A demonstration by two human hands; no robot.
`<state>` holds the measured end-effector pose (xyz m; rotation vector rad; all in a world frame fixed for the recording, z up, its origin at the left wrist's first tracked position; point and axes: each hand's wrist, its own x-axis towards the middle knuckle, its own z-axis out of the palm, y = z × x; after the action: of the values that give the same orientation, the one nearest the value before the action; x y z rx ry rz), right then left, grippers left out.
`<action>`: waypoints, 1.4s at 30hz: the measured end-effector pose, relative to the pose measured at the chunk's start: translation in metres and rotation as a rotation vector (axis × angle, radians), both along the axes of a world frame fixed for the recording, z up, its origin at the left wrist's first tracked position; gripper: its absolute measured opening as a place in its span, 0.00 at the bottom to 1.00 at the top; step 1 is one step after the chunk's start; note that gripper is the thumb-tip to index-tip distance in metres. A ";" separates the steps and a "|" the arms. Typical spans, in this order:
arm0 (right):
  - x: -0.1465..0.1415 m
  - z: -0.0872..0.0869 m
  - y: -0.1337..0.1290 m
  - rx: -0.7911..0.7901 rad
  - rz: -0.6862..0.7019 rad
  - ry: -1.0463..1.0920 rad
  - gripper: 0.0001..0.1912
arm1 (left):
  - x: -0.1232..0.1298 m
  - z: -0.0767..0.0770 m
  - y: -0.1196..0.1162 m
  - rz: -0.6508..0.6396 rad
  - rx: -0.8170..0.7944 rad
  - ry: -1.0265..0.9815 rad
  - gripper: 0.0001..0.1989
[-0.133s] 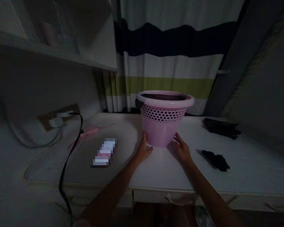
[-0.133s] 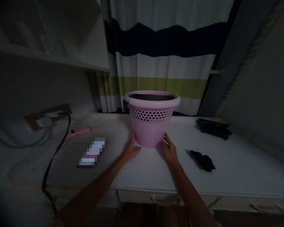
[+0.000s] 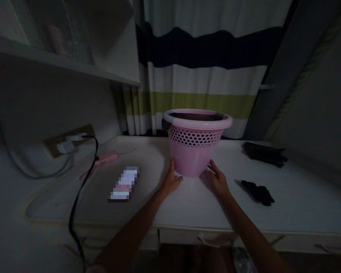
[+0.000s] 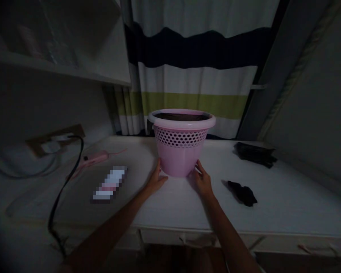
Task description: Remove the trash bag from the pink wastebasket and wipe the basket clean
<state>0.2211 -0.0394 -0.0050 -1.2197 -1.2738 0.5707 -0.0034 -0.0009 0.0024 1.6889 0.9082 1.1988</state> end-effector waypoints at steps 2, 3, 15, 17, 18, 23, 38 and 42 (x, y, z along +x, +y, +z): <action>-0.002 0.006 -0.003 -0.037 -0.011 0.013 0.42 | -0.001 0.000 0.001 -0.009 -0.009 -0.023 0.51; -0.003 0.008 -0.004 -0.046 -0.015 0.007 0.43 | -0.002 0.000 0.001 -0.010 -0.009 -0.034 0.50; -0.002 0.009 -0.006 -0.010 -0.013 -0.037 0.36 | -0.001 -0.004 0.003 0.049 0.062 -0.030 0.48; -0.003 0.009 -0.006 -0.008 -0.013 -0.055 0.36 | -0.001 -0.005 0.003 0.053 0.073 -0.017 0.47; -0.003 0.009 -0.005 -0.008 -0.016 -0.058 0.35 | -0.001 -0.006 0.004 0.058 0.078 -0.010 0.47; -0.004 0.009 -0.005 -0.014 -0.032 -0.067 0.35 | 0.000 -0.008 0.006 0.107 0.113 -0.021 0.46; 0.002 0.001 0.000 0.035 -0.040 -0.133 0.33 | 0.003 -0.014 0.011 0.148 0.157 -0.020 0.45; -0.003 0.006 -0.003 0.020 -0.060 -0.124 0.33 | 0.002 -0.011 0.010 0.149 0.155 -0.017 0.45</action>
<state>0.2184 -0.0428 0.0011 -1.2880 -1.3388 0.4439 -0.0013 0.0088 -0.0088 1.7548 0.9657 1.4126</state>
